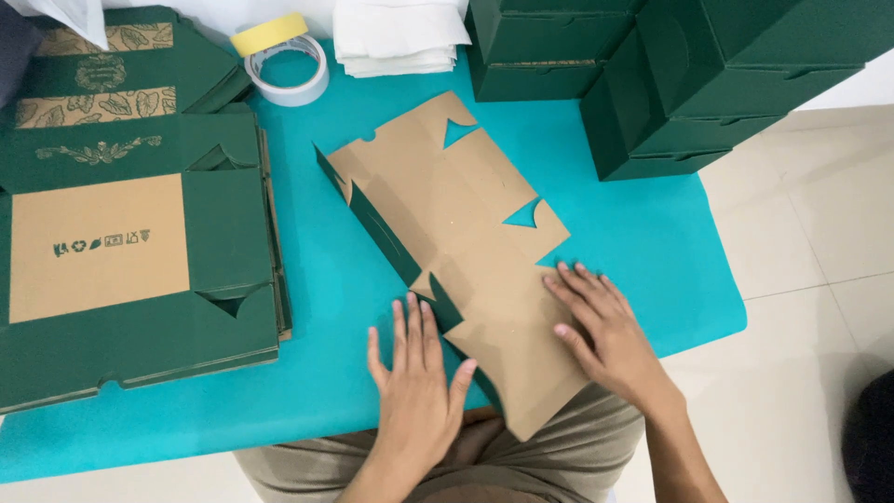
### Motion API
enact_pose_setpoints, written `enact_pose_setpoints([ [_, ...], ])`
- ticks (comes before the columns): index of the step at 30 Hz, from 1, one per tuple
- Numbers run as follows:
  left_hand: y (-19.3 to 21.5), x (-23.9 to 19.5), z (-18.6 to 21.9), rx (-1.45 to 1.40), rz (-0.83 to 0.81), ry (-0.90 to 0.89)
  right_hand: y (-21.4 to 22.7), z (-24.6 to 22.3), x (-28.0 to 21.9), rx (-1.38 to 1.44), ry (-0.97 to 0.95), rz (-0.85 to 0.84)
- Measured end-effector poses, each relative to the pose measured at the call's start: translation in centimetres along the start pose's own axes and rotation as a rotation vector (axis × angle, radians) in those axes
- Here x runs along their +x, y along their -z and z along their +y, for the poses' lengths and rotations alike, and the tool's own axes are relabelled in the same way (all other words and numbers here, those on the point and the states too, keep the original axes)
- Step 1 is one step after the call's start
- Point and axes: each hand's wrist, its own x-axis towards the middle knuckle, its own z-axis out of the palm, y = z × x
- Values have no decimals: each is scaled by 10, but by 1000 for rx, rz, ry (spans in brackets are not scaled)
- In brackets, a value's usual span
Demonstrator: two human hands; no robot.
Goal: The person folds a flat green cardboard sheet into a box by creasing the sides and tucking the flaps into slots. They then place the assembled box on a stack of similar boxes.
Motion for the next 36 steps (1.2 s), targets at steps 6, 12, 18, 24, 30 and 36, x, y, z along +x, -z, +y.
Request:
enact_pose_setpoints([
  [6, 6, 7, -32, 29, -19, 23, 3, -44, -25, -70, 78, 10],
  [12, 25, 30, -68, 1, -135, -47, 7, -76, -26, 37, 176, -113],
  [18, 60, 57, -61, 22, -39, -65, 12, -47, 12, 169, 197, -3],
  [24, 67, -11, 9, -115, -73, -609, 13, 10, 82, 47, 371, 74],
  [30, 30, -56, -1, 79, 117, -917, 6, 14, 100, -52, 274, -57],
  [36, 72, -53, -29, 80, 182, -882, 10, 6, 74, -241, 233, 25],
])
